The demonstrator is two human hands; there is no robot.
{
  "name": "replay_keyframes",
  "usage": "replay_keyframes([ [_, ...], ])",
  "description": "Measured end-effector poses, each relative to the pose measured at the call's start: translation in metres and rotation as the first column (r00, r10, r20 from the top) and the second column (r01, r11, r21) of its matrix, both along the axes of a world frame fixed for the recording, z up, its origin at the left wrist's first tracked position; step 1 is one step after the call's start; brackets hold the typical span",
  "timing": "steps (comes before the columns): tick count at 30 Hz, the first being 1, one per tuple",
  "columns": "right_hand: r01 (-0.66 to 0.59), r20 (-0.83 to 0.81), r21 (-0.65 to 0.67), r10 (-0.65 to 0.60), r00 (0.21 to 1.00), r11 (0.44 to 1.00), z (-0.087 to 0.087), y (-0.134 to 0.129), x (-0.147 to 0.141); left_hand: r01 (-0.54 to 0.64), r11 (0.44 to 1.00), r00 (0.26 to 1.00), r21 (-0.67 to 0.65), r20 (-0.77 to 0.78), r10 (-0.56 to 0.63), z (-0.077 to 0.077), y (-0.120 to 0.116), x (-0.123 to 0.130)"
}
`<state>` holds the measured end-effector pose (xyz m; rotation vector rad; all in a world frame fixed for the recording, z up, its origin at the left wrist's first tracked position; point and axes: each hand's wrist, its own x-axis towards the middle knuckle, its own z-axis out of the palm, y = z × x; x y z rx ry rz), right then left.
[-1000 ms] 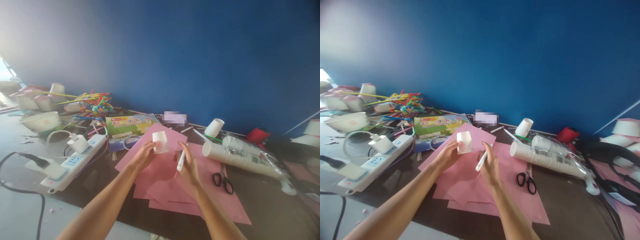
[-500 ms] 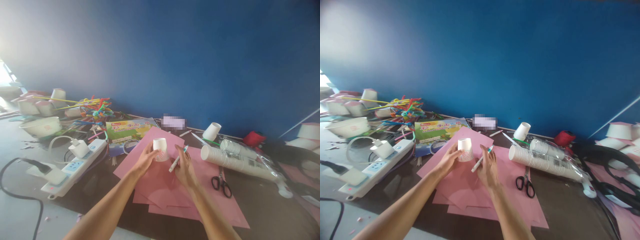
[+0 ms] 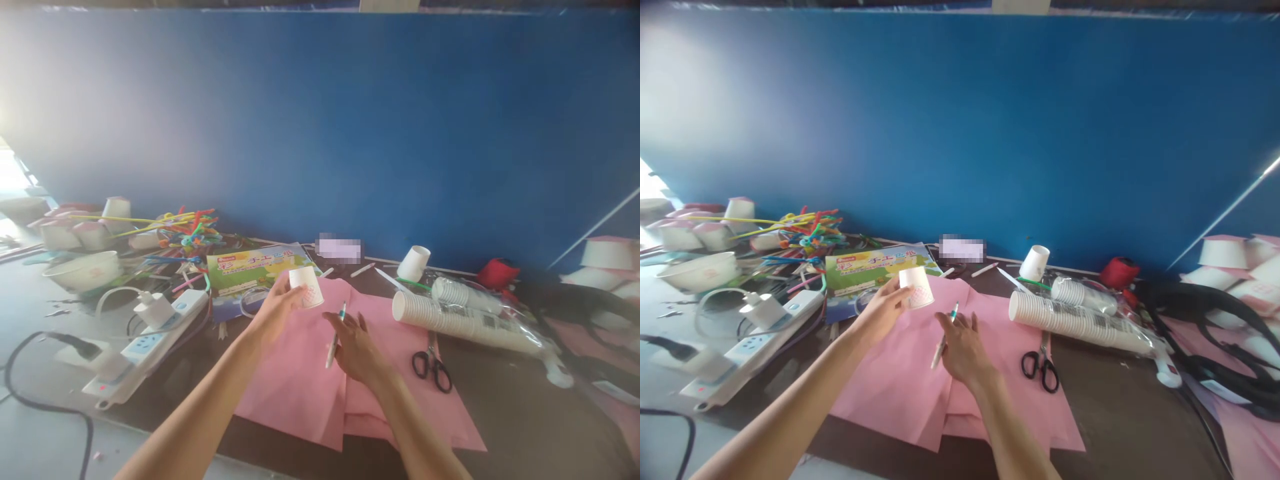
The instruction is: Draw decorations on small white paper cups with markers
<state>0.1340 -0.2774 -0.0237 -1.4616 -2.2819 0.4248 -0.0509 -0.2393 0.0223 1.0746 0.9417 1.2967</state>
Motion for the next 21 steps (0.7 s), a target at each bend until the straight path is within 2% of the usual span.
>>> replay_keyframes([
  [3, -0.017, 0.014, 0.001, 0.017, 1.0, 1.0, 0.005, -0.003, 0.001, -0.033, 0.998, 0.996, 0.057, -0.087, 0.038, 0.009, 0.01, -0.001],
  [5, -0.028, 0.005, 0.011, 0.028, 1.0, 1.0, 0.008, -0.004, 0.002, -0.078, 0.995, 0.982, 0.065, -0.165, 0.088, 0.008, 0.017, -0.003],
  [10, 0.006, -0.083, 0.071, 0.0, 0.997, 0.997, 0.01, -0.003, -0.001, -0.208, 0.976, 0.947, 0.065, -0.237, 0.217, -0.01, 0.028, -0.005],
  [13, 0.069, -0.191, 0.141, -0.042, 0.981, 0.988, 0.005, 0.002, -0.004, -0.169, 0.983, 0.956, 0.074, -0.23, 0.181, -0.022, 0.028, -0.002],
  [16, 0.091, -0.268, 0.215, -0.031, 0.963, 0.972, -0.002, 0.006, -0.005, -0.156, 0.983, 0.952, 0.093, -0.251, 0.175, -0.029, 0.023, 0.003],
  [21, 0.124, -0.263, 0.244, -0.057, 0.963, 0.962, -0.01, 0.01, -0.004, -0.169, 0.972, 0.873, 0.16, -0.434, 0.223, -0.039, 0.012, 0.008],
])
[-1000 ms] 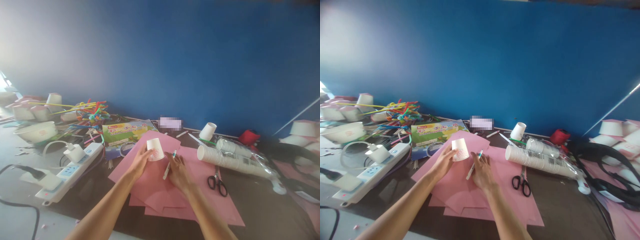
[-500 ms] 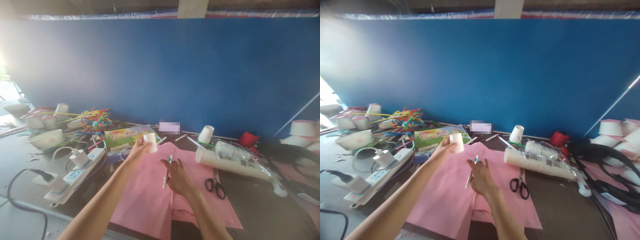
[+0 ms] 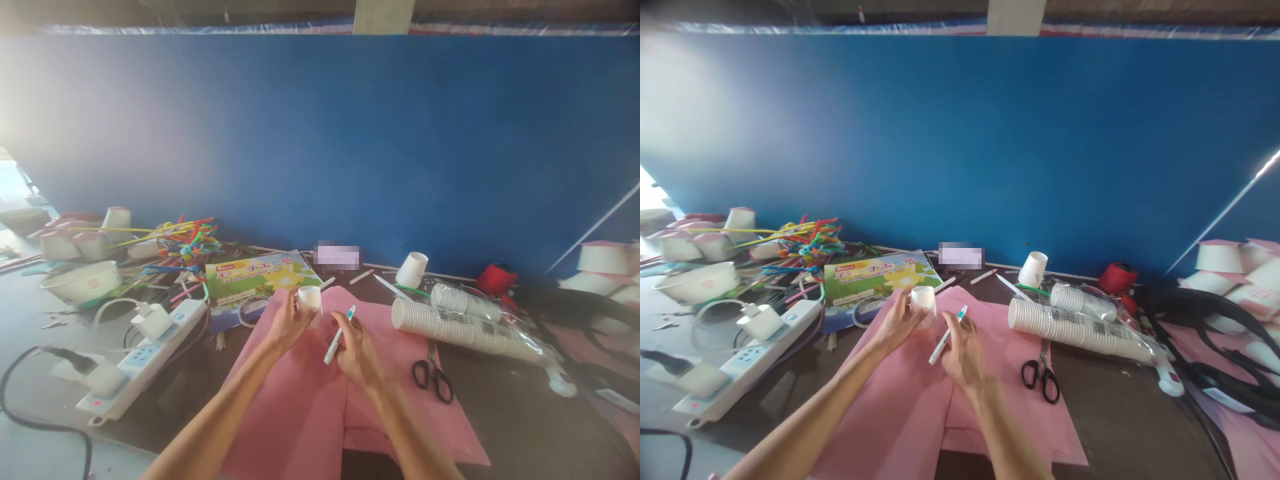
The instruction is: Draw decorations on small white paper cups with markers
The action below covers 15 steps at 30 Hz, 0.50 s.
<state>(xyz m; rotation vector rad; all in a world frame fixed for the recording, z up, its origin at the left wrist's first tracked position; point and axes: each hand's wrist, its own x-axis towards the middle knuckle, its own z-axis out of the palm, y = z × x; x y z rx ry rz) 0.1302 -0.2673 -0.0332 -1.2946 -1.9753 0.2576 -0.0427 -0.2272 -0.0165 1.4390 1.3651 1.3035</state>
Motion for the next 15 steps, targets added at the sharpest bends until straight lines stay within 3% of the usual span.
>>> replay_keyframes([
  [3, 0.007, 0.002, -0.035, -0.007, 1.0, 0.999, -0.002, 0.0, -0.001, 0.047, 0.998, 0.989, 0.04, -0.144, -0.041, -0.007, -0.006, 0.002],
  [6, -0.013, -0.066, -0.036, 0.01, 0.998, 0.999, 0.001, -0.001, -0.002, 0.08, 0.993, 0.982, 0.088, -0.177, -0.063, -0.013, -0.012, 0.006],
  [11, -0.077, -0.327, -0.112, 0.037, 0.944, 0.991, 0.012, -0.004, -0.002, 0.16, 0.985, 0.987, 0.062, 0.004, -0.161, -0.015, -0.021, 0.017],
  [15, -0.08, -0.398, -0.149, 0.014, 0.917, 0.986, 0.011, -0.003, 0.0, 0.268, 0.961, 0.957, 0.075, 0.094, -0.274, -0.011, -0.024, 0.02],
])
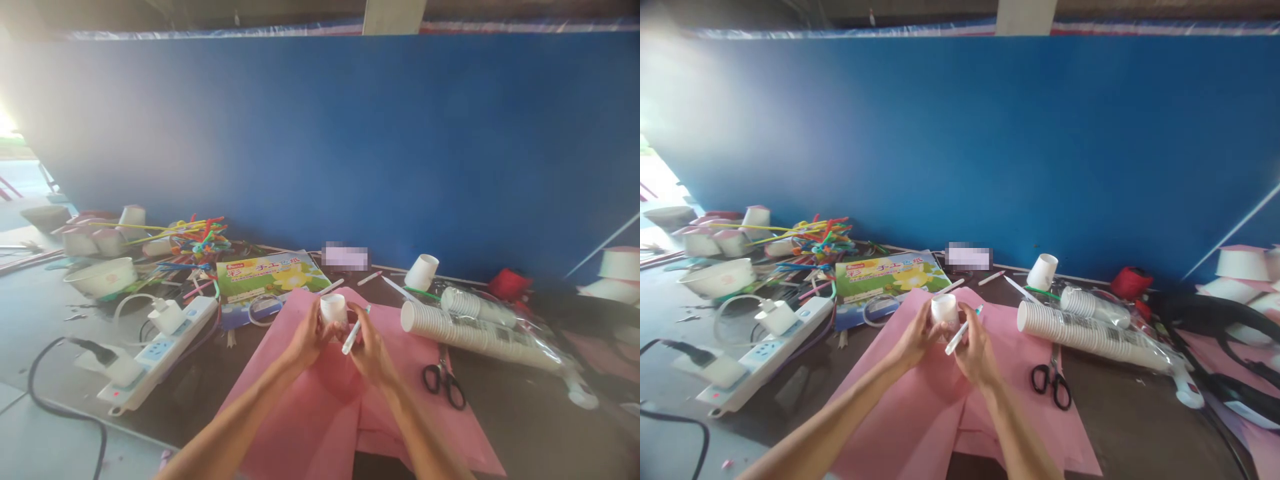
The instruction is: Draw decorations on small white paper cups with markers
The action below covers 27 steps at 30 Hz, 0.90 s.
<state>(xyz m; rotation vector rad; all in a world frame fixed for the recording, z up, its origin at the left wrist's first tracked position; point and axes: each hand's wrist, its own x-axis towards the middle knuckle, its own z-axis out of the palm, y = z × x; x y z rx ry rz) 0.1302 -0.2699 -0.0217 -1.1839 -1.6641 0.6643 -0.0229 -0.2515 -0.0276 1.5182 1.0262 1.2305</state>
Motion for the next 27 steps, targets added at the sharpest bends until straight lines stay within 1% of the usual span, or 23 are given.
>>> replay_keyframes([
  [2, 0.03, 0.007, 0.001, -0.03, 1.0, 1.0, -0.003, 0.002, 0.001, 0.012, 0.999, 0.999, 0.037, -0.043, -0.011, 0.001, 0.004, -0.004],
  [3, 0.058, 0.016, 0.006, -0.058, 0.998, 0.998, -0.004, 0.003, 0.001, -0.017, 0.998, 0.997, 0.056, -0.073, 0.021, 0.002, 0.007, -0.008],
  [5, 0.106, 0.035, 0.023, -0.107, 0.994, 0.994, -0.007, 0.005, 0.002, -0.135, 0.986, 0.973, 0.094, -0.174, 0.15, 0.003, 0.019, -0.016],
  [6, 0.117, 0.044, 0.036, -0.118, 0.992, 0.993, -0.007, 0.005, 0.003, -0.19, 0.972, 0.942, 0.138, -0.253, 0.219, 0.004, 0.026, -0.02],
  [7, 0.116, 0.054, 0.049, -0.119, 0.991, 0.992, -0.007, 0.006, 0.003, -0.195, 0.958, 0.894, 0.21, -0.363, 0.262, 0.005, 0.034, -0.024],
  [8, 0.111, 0.064, 0.06, -0.114, 0.991, 0.992, -0.008, 0.006, 0.003, -0.189, 0.941, 0.836, 0.28, -0.457, 0.304, 0.006, 0.041, -0.028],
  [9, 0.101, 0.074, 0.068, -0.106, 0.992, 0.993, -0.008, 0.006, 0.003, -0.178, 0.93, 0.775, 0.322, -0.536, 0.334, 0.007, 0.047, -0.031],
  [12, 0.106, 0.071, 0.07, -0.111, 0.991, 0.992, -0.009, 0.008, 0.005, -0.088, 0.938, 0.631, 0.334, -0.71, 0.312, 0.007, 0.054, -0.037],
  [14, 0.122, 0.045, 0.036, -0.123, 0.991, 0.992, -0.011, 0.009, 0.005, -0.024, 0.943, 0.546, 0.333, -0.785, 0.291, 0.006, 0.047, -0.039],
  [16, 0.139, 0.019, 0.008, -0.139, 0.99, 0.99, -0.013, 0.011, 0.006, 0.039, 0.934, 0.464, 0.355, -0.834, 0.298, 0.004, 0.035, -0.039],
  [18, 0.152, 0.011, 0.012, -0.152, 0.988, 0.988, -0.017, 0.012, 0.005, 0.087, 0.922, 0.41, 0.378, -0.857, 0.313, 0.004, 0.022, -0.039],
  [21, 0.165, 0.013, 0.052, -0.166, 0.986, 0.985, -0.022, 0.014, 0.005, 0.122, 0.911, 0.366, 0.394, -0.871, 0.328, 0.007, 0.009, -0.039],
  [23, 0.169, 0.015, 0.07, -0.17, 0.985, 0.983, -0.024, 0.015, 0.005, 0.127, 0.915, 0.36, 0.384, -0.877, 0.319, 0.01, 0.008, -0.04],
  [25, 0.168, 0.017, 0.063, -0.17, 0.985, 0.984, -0.025, 0.016, 0.006, 0.091, 0.924, 0.378, 0.371, -0.871, 0.313, 0.013, 0.012, -0.042],
  [27, 0.166, 0.019, 0.054, -0.168, 0.986, 0.985, -0.026, 0.017, 0.005, 0.019, 0.932, 0.405, 0.363, -0.855, 0.325, 0.014, 0.019, -0.042],
])
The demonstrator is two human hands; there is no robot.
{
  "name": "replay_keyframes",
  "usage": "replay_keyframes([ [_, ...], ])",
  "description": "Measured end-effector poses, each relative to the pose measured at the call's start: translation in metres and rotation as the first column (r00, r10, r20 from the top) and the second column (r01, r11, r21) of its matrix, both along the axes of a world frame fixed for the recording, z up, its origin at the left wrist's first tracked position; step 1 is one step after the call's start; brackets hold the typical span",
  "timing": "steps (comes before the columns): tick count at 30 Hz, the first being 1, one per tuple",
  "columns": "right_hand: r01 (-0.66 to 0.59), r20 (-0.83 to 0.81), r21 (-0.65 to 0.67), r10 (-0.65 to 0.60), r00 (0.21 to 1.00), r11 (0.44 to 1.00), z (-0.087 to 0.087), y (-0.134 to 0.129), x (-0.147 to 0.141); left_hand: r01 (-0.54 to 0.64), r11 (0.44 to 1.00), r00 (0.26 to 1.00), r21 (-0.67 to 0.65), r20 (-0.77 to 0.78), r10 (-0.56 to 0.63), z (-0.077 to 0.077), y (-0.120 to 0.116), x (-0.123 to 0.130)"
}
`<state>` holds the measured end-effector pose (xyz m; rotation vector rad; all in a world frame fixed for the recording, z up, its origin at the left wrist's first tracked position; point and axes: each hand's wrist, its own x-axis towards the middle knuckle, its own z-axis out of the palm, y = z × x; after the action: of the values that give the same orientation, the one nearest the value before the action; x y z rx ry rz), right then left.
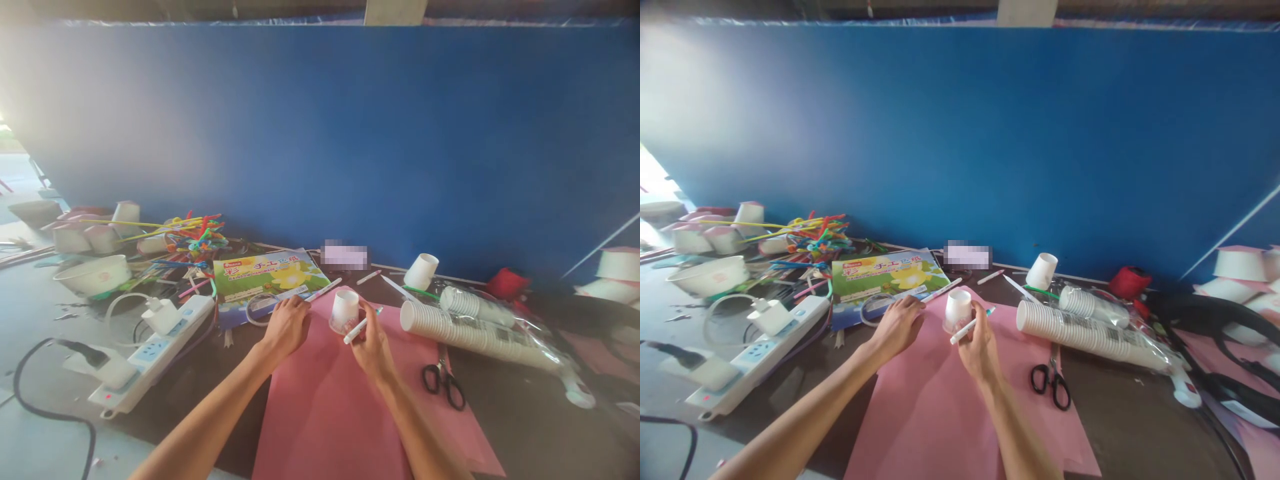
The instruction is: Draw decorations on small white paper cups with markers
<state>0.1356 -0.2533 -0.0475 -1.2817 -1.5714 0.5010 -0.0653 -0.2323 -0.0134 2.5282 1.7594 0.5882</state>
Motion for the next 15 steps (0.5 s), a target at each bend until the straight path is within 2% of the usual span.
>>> replay_keyframes([
  [3, 0.017, 0.039, 0.031, -0.018, 0.999, 0.999, -0.001, 0.0, -0.002, -0.069, 0.997, 0.997, -0.029, 0.02, 0.069, -0.001, 0.013, 0.003],
  [8, 0.001, 0.095, 0.108, -0.011, 0.995, 0.994, -0.006, -0.001, -0.007, -0.105, 0.993, 0.993, -0.059, -0.066, 0.101, -0.012, 0.027, 0.013],
  [11, -0.002, 0.103, 0.127, -0.012, 0.995, 0.992, -0.01, 0.002, -0.007, -0.088, 0.996, 0.992, -0.028, -0.092, 0.085, -0.016, 0.027, 0.015],
  [15, -0.001, 0.096, 0.099, -0.009, 0.995, 0.995, -0.016, 0.007, -0.004, -0.067, 0.998, 0.993, -0.008, -0.1, 0.066, -0.013, 0.017, 0.009],
])
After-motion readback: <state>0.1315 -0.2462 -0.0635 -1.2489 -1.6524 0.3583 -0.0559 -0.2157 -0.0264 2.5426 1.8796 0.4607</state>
